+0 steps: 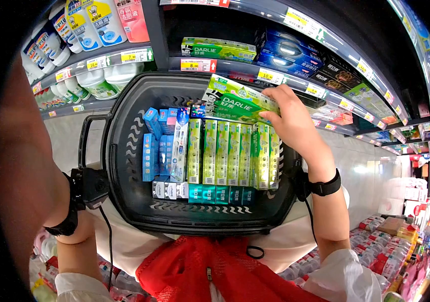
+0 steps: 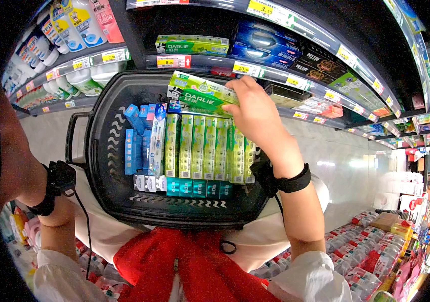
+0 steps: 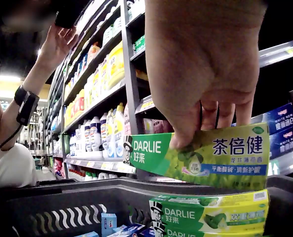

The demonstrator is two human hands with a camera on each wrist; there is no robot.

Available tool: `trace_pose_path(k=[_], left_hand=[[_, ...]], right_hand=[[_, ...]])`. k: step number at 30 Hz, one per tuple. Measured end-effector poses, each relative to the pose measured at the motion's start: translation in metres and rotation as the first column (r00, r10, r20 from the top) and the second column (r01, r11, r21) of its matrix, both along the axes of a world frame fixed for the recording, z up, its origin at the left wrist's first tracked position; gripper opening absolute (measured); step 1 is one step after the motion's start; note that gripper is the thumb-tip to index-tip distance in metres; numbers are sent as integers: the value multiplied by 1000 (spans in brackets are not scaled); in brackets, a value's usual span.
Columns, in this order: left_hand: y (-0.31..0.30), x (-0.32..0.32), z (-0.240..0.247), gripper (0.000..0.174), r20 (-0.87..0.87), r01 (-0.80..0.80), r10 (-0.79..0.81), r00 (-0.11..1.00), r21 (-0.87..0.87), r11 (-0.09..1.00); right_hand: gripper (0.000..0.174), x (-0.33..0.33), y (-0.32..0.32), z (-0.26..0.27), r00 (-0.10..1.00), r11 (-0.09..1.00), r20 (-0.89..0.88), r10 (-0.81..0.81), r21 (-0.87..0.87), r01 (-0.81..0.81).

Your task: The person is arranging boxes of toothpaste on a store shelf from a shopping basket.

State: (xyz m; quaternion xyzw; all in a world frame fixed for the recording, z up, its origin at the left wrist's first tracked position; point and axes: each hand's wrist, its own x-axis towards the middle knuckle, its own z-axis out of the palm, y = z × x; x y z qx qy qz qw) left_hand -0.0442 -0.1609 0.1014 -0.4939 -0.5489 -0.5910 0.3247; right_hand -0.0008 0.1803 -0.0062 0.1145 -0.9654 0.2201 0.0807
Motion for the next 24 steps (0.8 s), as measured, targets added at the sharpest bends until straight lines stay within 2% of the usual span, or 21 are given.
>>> trace_pose_path(k=[16,18,19,20,21,22,23,24], left_hand=[[19,-15,10,48,-78,63,-63,995,-3,998],[39,-29,-6,49,-9,87,-88,996,-51,995],[48,-33,-21,48,192,26,-6,981,-103,994],[61,-36,-44,47,380,-26,88,921,-166,986],[78,-31,-55,38,414,29,107,904,-309,951],[84,-28,-78,37,516,95,152,843,-420,903],[87,-24,-106,36,553,135,137,822,-423,896],[84,-14,-120,42,593,202,185,784,-525,827]], right_hand=[[34,-1,-1,-2,1000,1000,-11,-17,-5,17],[34,-1,0,-3,1000,1000,-19,-23,-14,23],[33,-1,-1,-3,1000,1000,-25,5,0,-5],[32,-1,-1,-4,999,999,-30,34,16,-33],[32,-1,-3,-6,999,999,-34,31,14,-31],[32,0,-4,-8,998,998,-38,51,31,-50],[32,0,-6,-9,997,996,-41,72,49,-70],[30,0,-7,-11,997,997,-26,79,28,-78]])
